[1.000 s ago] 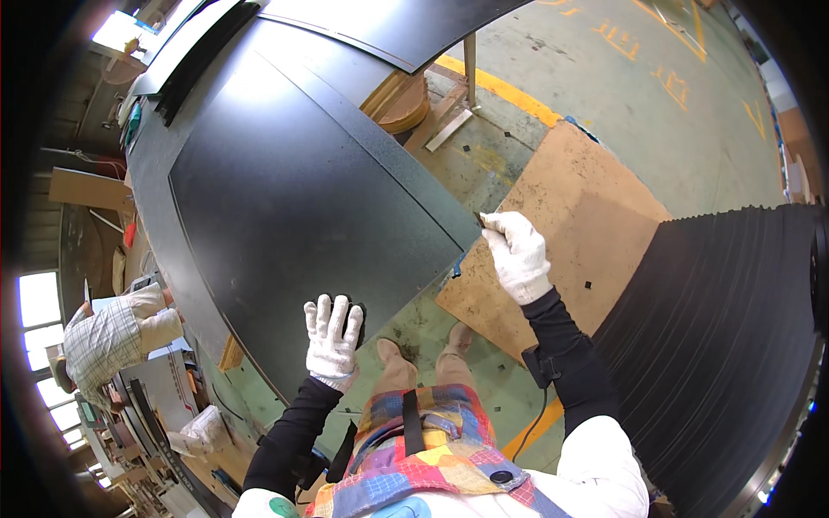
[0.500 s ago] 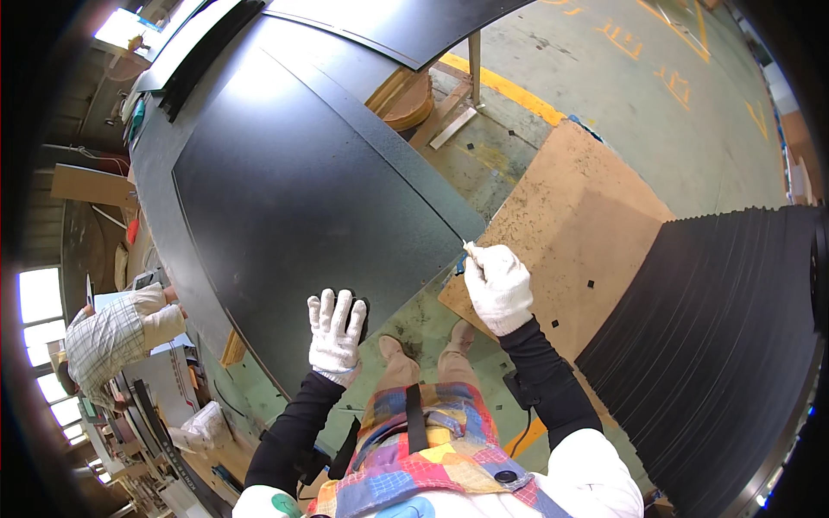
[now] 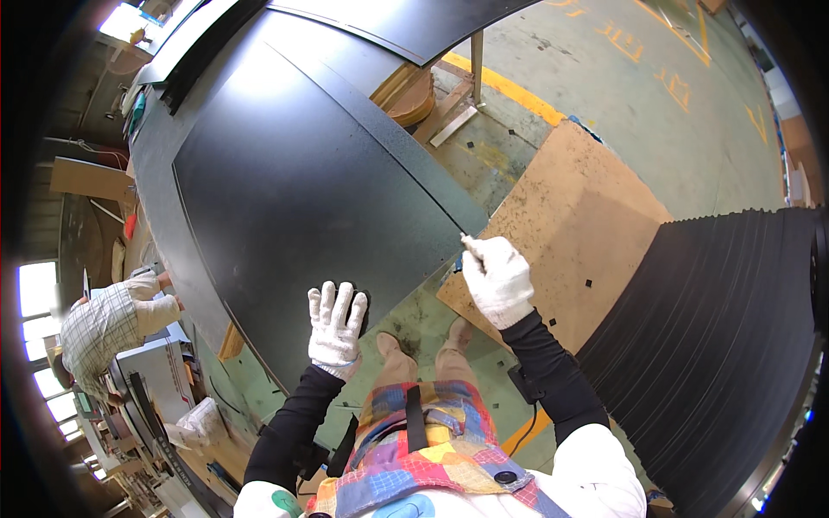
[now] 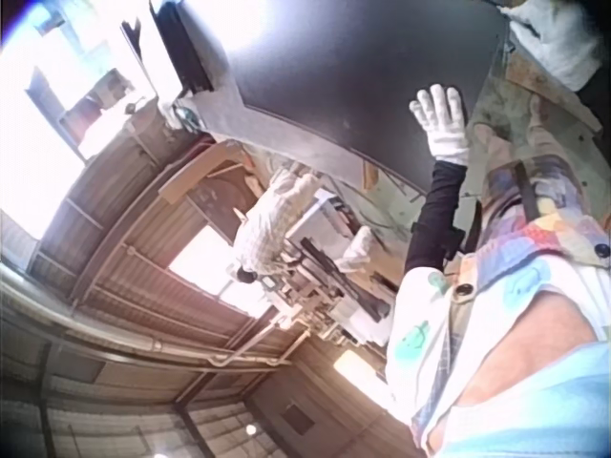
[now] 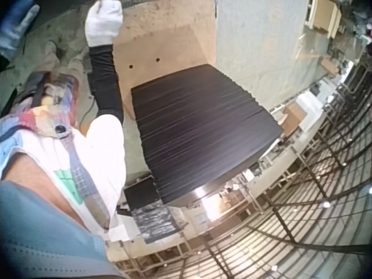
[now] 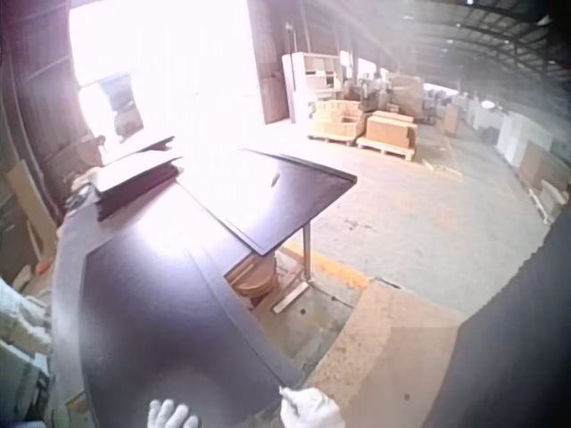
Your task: The recorder uses a small wooden block to scrape or sand the edges of black furniture panels to smooth them.
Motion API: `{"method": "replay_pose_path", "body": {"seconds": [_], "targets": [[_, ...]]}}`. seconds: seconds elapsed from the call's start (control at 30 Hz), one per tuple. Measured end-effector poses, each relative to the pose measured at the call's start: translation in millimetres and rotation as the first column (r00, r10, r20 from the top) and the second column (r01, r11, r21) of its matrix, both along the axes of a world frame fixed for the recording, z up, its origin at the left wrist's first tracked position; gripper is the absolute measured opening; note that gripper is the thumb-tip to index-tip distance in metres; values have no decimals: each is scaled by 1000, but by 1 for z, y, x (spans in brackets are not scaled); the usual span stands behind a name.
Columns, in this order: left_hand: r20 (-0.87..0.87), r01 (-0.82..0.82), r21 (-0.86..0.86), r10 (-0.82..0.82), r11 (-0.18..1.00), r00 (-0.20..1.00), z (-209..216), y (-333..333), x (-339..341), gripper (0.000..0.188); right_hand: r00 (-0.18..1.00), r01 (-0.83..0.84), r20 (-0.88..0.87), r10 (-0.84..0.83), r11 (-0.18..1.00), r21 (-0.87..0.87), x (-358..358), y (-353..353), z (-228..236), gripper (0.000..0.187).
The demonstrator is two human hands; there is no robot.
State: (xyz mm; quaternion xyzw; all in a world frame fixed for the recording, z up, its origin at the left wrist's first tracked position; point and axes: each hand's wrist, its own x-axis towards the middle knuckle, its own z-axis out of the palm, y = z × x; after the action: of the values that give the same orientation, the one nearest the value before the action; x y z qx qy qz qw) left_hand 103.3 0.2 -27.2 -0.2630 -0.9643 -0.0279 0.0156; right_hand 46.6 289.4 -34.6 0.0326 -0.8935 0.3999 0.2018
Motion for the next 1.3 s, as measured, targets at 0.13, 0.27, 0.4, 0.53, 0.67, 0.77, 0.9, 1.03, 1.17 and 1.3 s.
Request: {"method": "replay_pose_path", "body": {"seconds": [0.13, 0.27, 0.4, 0.53, 0.67, 0.77, 0.9, 1.03, 1.17, 1.3], "targets": [[-19, 8, 2, -8, 1000, 1000, -3, -4, 0, 69, 999, -6, 31, 7, 999, -34, -2, 6, 0, 11], [-47, 45, 58, -42, 997, 998, -5, -1, -1, 80, 996, 66, 65, -54, 976, -207, 0, 13, -12, 11], [-34, 41, 43, -40, 998, 999, -4, -1, -1, 77, 991, 87, 127, -44, 928, -362, -3, 16, -7, 11], [-15, 17, 44, -16, 999, 1000, 0, 0, -1, 75, 936, 295, 335, -105, 752, -590, -18, 51, 6, 12], [-30, 8, 54, -7, 999, 1000, 1, -1, 0, 70, 945, 105, 320, 72, 858, -502, -54, 64, 15, 17], [-30, -1, 77, 4, 997, 1000, 3, 8, -1, 67, 926, -72, 288, 244, 864, -499, -89, 63, 10, 20], [23, -23, 56, 22, 998, 999, 3, 7, -1, 67, 886, -311, 270, 378, 914, -259, -112, 53, 11, 22], [-42, -20, 57, 23, 998, 999, 2, 4, 0, 67, 874, -485, 39, 485, 874, -18, -89, 61, 19, 24], [-47, -4, 52, 6, 999, 999, 1, 4, 0, 70, 916, -396, -3, 402, 904, 162, -59, 71, 26, 29], [-25, -5, -2, 5, 1000, 1000, -3, 1, 0, 69, 876, -455, -64, 477, 864, 215, -47, 76, 19, 26]]}}
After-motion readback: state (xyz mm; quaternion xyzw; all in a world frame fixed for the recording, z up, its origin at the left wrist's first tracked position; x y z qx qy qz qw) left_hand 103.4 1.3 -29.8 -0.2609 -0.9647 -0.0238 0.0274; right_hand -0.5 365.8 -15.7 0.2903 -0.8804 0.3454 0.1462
